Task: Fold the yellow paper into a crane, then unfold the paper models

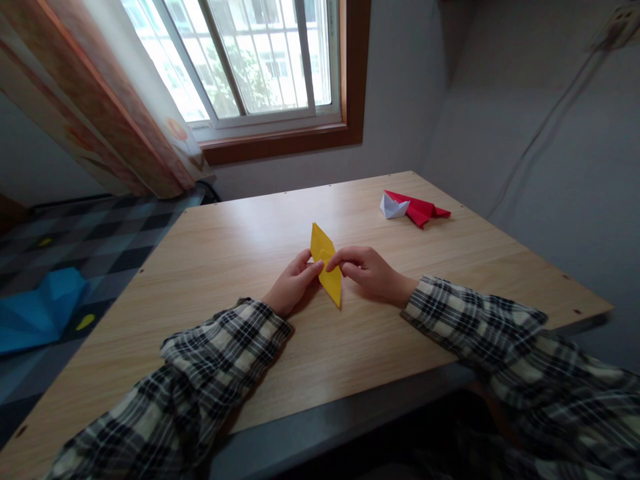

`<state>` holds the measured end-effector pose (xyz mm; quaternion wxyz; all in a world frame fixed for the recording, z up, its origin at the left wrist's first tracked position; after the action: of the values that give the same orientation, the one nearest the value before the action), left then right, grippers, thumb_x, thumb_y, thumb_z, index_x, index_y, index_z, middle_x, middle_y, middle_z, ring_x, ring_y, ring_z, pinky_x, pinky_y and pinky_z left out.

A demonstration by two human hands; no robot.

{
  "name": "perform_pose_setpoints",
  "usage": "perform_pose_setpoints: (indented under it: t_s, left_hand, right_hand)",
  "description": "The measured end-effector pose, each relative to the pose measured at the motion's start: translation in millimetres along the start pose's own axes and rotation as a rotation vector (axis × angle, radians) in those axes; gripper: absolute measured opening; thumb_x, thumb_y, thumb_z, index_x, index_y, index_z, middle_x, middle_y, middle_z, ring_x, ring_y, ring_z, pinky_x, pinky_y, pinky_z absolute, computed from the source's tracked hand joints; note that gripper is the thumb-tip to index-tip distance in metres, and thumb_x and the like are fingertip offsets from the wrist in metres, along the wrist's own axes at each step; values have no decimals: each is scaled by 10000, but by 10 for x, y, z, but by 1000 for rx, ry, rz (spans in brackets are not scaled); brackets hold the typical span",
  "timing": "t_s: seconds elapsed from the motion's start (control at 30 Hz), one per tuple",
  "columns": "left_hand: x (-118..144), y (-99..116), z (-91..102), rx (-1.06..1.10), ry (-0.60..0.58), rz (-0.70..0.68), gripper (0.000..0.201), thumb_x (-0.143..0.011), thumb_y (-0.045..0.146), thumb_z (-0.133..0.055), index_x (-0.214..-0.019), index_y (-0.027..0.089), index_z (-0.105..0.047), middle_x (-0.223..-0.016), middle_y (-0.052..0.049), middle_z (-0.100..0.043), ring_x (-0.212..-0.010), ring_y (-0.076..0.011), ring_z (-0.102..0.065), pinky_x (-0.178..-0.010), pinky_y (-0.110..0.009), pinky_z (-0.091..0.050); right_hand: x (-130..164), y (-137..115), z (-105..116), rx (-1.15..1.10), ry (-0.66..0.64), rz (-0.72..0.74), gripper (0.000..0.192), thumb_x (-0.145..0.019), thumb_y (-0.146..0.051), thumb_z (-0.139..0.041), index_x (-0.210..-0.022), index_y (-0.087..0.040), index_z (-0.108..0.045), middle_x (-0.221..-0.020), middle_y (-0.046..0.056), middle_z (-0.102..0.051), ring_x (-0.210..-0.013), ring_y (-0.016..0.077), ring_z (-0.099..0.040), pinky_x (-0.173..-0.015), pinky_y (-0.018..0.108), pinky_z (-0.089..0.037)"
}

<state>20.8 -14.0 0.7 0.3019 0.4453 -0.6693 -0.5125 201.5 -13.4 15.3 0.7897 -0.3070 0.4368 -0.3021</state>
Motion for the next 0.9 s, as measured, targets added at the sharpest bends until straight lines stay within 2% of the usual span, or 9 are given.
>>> perform_pose_setpoints:
  t_s: [0.13, 0.27, 0.4, 0.53, 0.63, 0.83, 0.9]
  left_hand:
    - [-4, -3, -8, -39, -16, -15, 290, -862, 278, -730, -1097, 142, -627, -1044, -82, -667, -920, -177, -619, -836, -303, -493]
    - [-7, -30, 10, -109, -30, -46, 326, -879, 332, -714, -1134, 154, -616, -1046, -86, -665, -915, -188, -616, -828, -327, -494]
    - [11, -45, 34, -260, -60, -70, 343, -911, 377, -681, -1174, 167, -614, -1009, -80, -662, -847, -177, -604, -727, -303, -478]
    - [29, -34, 25, -335, -86, -93, 354, -921, 395, -668, -1190, 171, -617, -978, -69, -651, -829, -174, -589, -720, -307, -473]
    - [25, -30, 18, -308, -69, -108, 345, -927, 394, -656, -1184, 168, -615, -1008, -76, -652, -873, -185, -595, -766, -326, -479]
    - [3, -28, 29, -337, -68, -113, 340, -924, 398, -659, -1156, 156, -601, -971, -66, -655, -827, -172, -587, -730, -311, -459]
    - [5, -20, 27, -341, -72, -114, 331, -922, 396, -663, -1139, 153, -605, -973, -70, -659, -829, -175, -589, -732, -313, -460]
  right_hand:
    - [-10, -30, 12, -11, -5, -32, 210, -917, -210, -515, -857, -166, -712, -768, 7, -654, -686, 129, -531, -641, 278, -402]
    - [-24, -21, -7, -11, -10, -66, 329, -958, -392, -556, -725, -169, -619, -670, -18, -547, -631, 117, -460, -580, 275, -341]
    - [-33, 41, -14, 10, 34, -101, 360, -937, -429, -600, -683, -192, -504, -646, -42, -463, -604, 109, -402, -558, 280, -302]
    - [-35, 114, -2, -3, 104, -153, 295, -880, -432, -686, -881, -215, -487, -708, -54, -483, -624, 120, -442, -566, 276, -339]
    - [-35, 139, -7, -31, 91, -196, 337, -884, -466, -676, -1007, -214, -489, -704, -59, -495, -617, 129, -465, -564, 279, -358]
    - [-35, 94, -44, -44, -92, -130, 337, -978, -473, -528, -889, -167, -638, -810, 28, -636, -714, 151, -537, -640, 299, -404]
    - [-32, 85, -48, -64, -110, -111, 344, -983, -457, -525, -896, -154, -664, -815, 36, -651, -716, 152, -547, -637, 295, -408]
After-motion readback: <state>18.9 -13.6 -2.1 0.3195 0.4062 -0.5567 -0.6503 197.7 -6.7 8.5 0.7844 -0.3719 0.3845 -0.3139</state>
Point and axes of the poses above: each hand's wrist, its own x-axis away from the middle knuckle, its own z-axis out of the back of the hand, y = z × x, the point moved 2 cm from there along -x, towards the middle knuckle
